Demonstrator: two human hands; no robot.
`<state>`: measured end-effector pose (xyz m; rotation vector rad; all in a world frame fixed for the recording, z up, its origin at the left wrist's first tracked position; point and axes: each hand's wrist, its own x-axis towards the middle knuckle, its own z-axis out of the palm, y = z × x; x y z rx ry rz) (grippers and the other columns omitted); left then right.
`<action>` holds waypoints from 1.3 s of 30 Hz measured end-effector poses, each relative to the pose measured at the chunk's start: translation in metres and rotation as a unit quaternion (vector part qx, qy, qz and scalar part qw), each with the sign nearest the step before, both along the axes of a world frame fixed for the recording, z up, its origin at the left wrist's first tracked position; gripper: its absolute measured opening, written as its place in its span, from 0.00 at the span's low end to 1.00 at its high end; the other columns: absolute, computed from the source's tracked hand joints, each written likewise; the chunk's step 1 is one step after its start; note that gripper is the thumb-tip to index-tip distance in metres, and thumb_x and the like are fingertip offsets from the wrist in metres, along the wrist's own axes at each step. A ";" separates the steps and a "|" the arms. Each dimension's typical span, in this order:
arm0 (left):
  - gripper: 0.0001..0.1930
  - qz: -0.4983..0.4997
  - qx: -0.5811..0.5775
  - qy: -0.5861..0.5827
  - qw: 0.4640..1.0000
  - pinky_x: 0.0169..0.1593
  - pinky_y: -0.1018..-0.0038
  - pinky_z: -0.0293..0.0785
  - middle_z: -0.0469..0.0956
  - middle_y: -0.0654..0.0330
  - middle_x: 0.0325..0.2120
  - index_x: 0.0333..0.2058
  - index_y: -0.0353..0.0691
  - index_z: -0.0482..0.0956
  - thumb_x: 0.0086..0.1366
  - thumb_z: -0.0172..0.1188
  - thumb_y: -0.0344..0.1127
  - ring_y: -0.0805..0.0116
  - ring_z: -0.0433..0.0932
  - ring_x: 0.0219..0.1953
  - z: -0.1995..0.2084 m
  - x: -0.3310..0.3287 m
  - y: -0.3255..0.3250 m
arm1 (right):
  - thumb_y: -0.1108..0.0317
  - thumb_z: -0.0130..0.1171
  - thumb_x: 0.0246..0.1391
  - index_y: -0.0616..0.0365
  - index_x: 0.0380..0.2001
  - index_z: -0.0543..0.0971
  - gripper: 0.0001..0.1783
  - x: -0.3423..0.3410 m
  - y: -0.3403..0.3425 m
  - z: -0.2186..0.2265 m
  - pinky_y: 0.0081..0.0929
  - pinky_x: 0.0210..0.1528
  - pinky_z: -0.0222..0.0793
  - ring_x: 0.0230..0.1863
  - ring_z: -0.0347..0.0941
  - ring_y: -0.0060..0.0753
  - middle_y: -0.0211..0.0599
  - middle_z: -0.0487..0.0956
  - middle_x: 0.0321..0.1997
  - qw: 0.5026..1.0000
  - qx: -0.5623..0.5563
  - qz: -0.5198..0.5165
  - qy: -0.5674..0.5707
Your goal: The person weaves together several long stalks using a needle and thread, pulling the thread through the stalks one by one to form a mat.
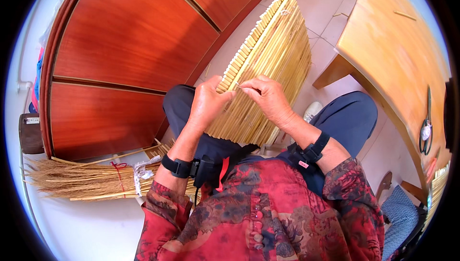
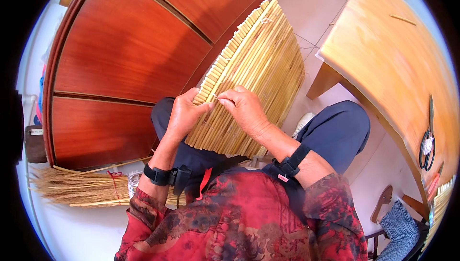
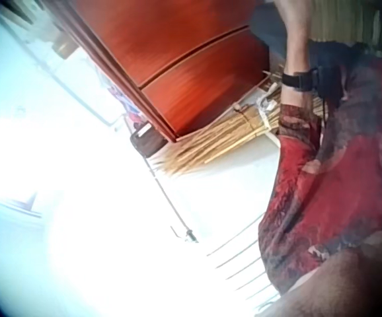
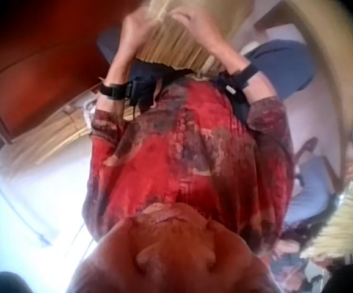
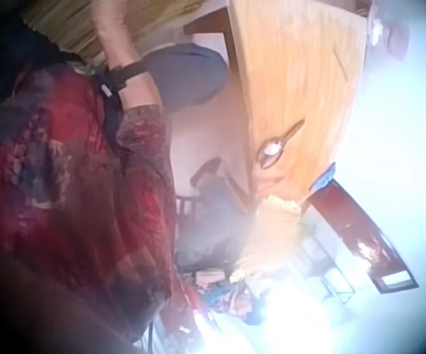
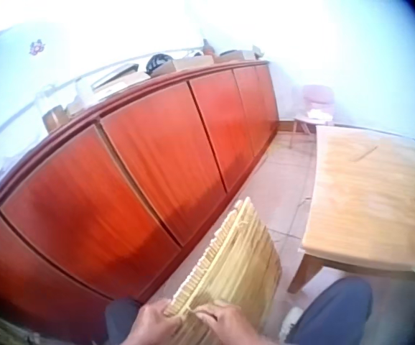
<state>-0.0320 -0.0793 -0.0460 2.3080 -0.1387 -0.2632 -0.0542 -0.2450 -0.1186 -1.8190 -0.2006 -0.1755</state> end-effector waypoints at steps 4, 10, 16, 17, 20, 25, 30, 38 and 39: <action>0.14 -0.017 -0.002 -0.024 1.000 0.35 0.70 0.74 0.79 0.49 0.25 0.36 0.31 0.77 0.52 0.65 0.32 0.68 0.78 0.27 -0.007 0.005 0.006 | 0.69 0.61 0.51 0.56 0.33 0.82 0.06 0.004 0.002 0.002 0.35 0.36 0.70 0.32 0.74 0.45 0.42 0.74 0.26 1.000 0.000 0.002 0.001; 0.14 -0.009 -0.021 -0.022 0.999 0.33 0.69 0.73 0.77 0.47 0.23 0.34 0.30 0.76 0.51 0.65 0.32 0.63 0.77 0.25 -0.009 0.008 0.005 | 0.70 0.61 0.50 0.58 0.34 0.82 0.07 0.008 0.000 0.001 0.33 0.36 0.70 0.32 0.74 0.44 0.42 0.75 0.27 0.999 0.017 0.024 0.035; 0.14 -0.018 -0.002 -0.039 0.999 0.33 0.69 0.72 0.76 0.46 0.22 0.34 0.30 0.76 0.50 0.64 0.33 0.63 0.77 0.25 -0.006 0.008 0.003 | 0.72 0.59 0.51 0.60 0.33 0.81 0.07 0.010 -0.003 0.003 0.31 0.37 0.70 0.33 0.75 0.41 0.42 0.76 0.28 0.997 0.049 0.036 0.046; 0.14 -0.017 -0.003 -0.040 0.999 0.33 0.69 0.72 0.76 0.46 0.22 0.34 0.30 0.76 0.50 0.64 0.33 0.63 0.77 0.25 -0.005 0.008 0.003 | 0.72 0.59 0.51 0.60 0.33 0.81 0.07 0.010 -0.004 0.005 0.30 0.38 0.70 0.33 0.76 0.41 0.42 0.77 0.28 0.996 0.049 0.040 0.059; 0.14 -0.006 0.026 0.003 1.000 0.37 0.76 0.73 0.81 0.57 0.28 0.38 0.32 0.79 0.52 0.65 0.28 0.77 0.76 0.32 0.000 0.008 0.000 | 0.72 0.58 0.51 0.61 0.34 0.81 0.07 0.011 -0.005 0.004 0.30 0.38 0.71 0.33 0.76 0.40 0.43 0.78 0.29 0.995 0.060 0.047 0.071; 0.14 -0.011 0.004 -0.029 0.999 0.32 0.68 0.72 0.75 0.45 0.22 0.33 0.29 0.74 0.50 0.64 0.32 0.64 0.77 0.24 -0.004 0.006 0.002 | 0.71 0.58 0.51 0.62 0.34 0.81 0.08 0.011 -0.005 0.007 0.29 0.39 0.71 0.34 0.77 0.39 0.43 0.79 0.31 0.984 0.100 0.062 0.131; 0.14 -0.019 0.009 -0.046 0.999 0.34 0.67 0.72 0.75 0.43 0.24 0.33 0.29 0.74 0.50 0.64 0.31 0.52 0.78 0.28 -0.004 0.004 0.002 | 0.71 0.58 0.51 0.63 0.33 0.81 0.08 0.012 -0.008 0.009 0.29 0.39 0.72 0.34 0.77 0.41 0.44 0.80 0.31 0.991 0.063 0.067 0.094; 0.14 -0.048 0.038 -0.101 0.993 0.35 0.68 0.71 0.74 0.47 0.27 0.35 0.31 0.74 0.51 0.65 0.29 0.53 0.76 0.30 0.002 -0.007 -0.002 | 0.73 0.58 0.50 0.64 0.31 0.81 0.06 0.007 -0.014 0.046 0.36 0.38 0.72 0.34 0.76 0.50 0.49 0.78 0.30 0.994 -0.049 0.067 0.069; 0.13 -0.061 0.031 -0.116 0.991 0.36 0.67 0.71 0.74 0.47 0.27 0.35 0.31 0.74 0.51 0.65 0.29 0.50 0.75 0.31 0.003 -0.008 -0.003 | 0.74 0.58 0.50 0.64 0.30 0.80 0.05 0.005 -0.015 0.049 0.38 0.38 0.72 0.34 0.75 0.52 0.50 0.78 0.30 0.994 -0.072 0.062 0.056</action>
